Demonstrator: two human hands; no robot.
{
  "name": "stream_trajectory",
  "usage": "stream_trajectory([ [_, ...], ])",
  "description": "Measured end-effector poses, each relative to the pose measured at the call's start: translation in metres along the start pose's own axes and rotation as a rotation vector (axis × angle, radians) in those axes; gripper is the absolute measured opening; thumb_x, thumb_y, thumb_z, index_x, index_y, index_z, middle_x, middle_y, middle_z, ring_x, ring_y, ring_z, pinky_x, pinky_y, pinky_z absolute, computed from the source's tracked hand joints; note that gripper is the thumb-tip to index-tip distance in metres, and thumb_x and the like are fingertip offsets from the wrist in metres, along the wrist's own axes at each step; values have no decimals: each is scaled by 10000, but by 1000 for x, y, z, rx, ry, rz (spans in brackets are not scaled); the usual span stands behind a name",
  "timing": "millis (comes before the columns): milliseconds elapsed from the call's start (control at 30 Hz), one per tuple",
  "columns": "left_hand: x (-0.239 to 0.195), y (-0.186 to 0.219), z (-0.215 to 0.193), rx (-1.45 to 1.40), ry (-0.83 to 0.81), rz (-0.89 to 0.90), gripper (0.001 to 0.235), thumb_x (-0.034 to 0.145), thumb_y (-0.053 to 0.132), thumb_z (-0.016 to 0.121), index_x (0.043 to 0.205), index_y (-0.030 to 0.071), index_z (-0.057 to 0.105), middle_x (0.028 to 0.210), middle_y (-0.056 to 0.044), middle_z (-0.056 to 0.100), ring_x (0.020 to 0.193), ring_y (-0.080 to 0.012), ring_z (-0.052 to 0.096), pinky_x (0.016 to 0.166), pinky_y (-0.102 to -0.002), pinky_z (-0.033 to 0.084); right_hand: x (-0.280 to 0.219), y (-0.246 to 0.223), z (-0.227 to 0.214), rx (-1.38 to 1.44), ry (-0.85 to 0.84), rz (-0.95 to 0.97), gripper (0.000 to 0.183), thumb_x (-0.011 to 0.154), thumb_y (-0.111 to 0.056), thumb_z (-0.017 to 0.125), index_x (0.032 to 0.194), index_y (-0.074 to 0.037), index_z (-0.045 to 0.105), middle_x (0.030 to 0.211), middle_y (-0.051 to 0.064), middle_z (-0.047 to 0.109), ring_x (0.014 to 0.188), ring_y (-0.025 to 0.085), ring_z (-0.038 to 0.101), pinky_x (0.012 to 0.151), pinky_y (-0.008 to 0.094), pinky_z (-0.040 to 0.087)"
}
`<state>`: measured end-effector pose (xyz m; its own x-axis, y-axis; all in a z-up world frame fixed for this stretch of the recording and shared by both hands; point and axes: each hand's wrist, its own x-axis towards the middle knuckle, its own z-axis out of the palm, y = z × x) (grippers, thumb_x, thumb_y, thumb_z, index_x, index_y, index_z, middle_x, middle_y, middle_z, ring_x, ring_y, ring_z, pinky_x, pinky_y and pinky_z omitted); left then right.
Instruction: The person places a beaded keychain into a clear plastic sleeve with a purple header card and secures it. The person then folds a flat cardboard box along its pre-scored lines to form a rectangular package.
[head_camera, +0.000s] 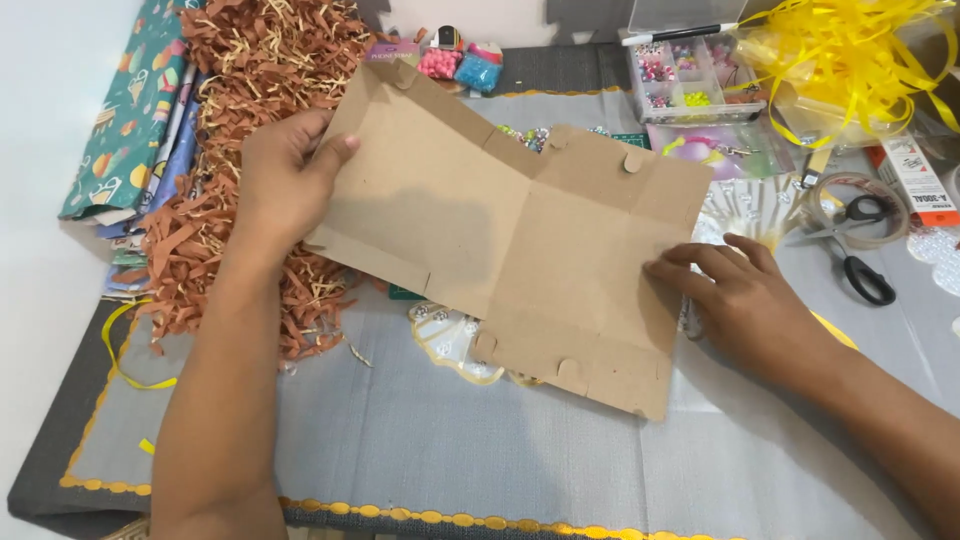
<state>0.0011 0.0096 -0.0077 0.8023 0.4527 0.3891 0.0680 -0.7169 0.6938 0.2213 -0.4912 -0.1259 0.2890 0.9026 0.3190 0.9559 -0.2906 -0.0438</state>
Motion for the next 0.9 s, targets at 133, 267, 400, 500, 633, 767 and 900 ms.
stream_trajectory([
  [133,4,-12,-4,-17,-27,-25,467,1318,134,614,873,161,474,830,81,398,785,-107,371,797,-315,326,8,-7,-13,-75,-44,-214,625,1090,-394,654,1703,-298,583,1464,60,651,1342,367,668,1191,576,432],
  [267,8,-11,-9,-129,-58,-14,300,1305,158,545,1055,104,702,1102,77,714,956,-99,600,954,-316,472,13,-25,-21,0,-50,-305,965,974,-783,646,1698,-153,544,1677,43,597,1566,229,581,1401,582,301],
  [400,13,-19,-11,-308,-90,-38,194,1237,228,626,1294,145,792,1216,34,833,1081,-99,784,958,-300,639,12,-35,-22,63,-133,-342,1474,730,-1100,739,1662,6,454,1882,182,384,1761,304,338,1457,622,115],
  [500,20,-46,-14,-290,-51,-129,171,1191,333,764,1090,199,794,1009,107,739,914,-41,648,876,-252,538,12,-38,-27,44,-124,-374,1580,630,-1170,808,1690,-52,459,1850,194,418,1736,310,377,1459,630,114],
  [633,22,-62,-17,-262,78,-146,212,1033,382,979,974,223,853,948,115,781,898,-13,680,882,-234,574,4,-40,-23,6,-122,-392,1452,707,-1124,800,1827,-288,406,1828,166,448,1670,378,433,1399,606,224],
  [767,14,-29,-19,-323,112,-142,200,986,213,1015,1059,144,843,853,28,828,1339,-142,875,912,-330,737,-2,-58,-19,9,-54,-421,1164,890,-1022,633,1775,-280,492,1679,184,600,1543,412,577,1328,603,383],
  [900,-2,23,-26,-157,125,61,349,1128,194,885,1416,112,704,1048,-50,870,880,-140,804,847,-323,676,-16,-69,-10,-38,-9,-448,997,1058,-916,403,1701,-169,551,1509,223,678,1387,450,666,1265,629,460],
])
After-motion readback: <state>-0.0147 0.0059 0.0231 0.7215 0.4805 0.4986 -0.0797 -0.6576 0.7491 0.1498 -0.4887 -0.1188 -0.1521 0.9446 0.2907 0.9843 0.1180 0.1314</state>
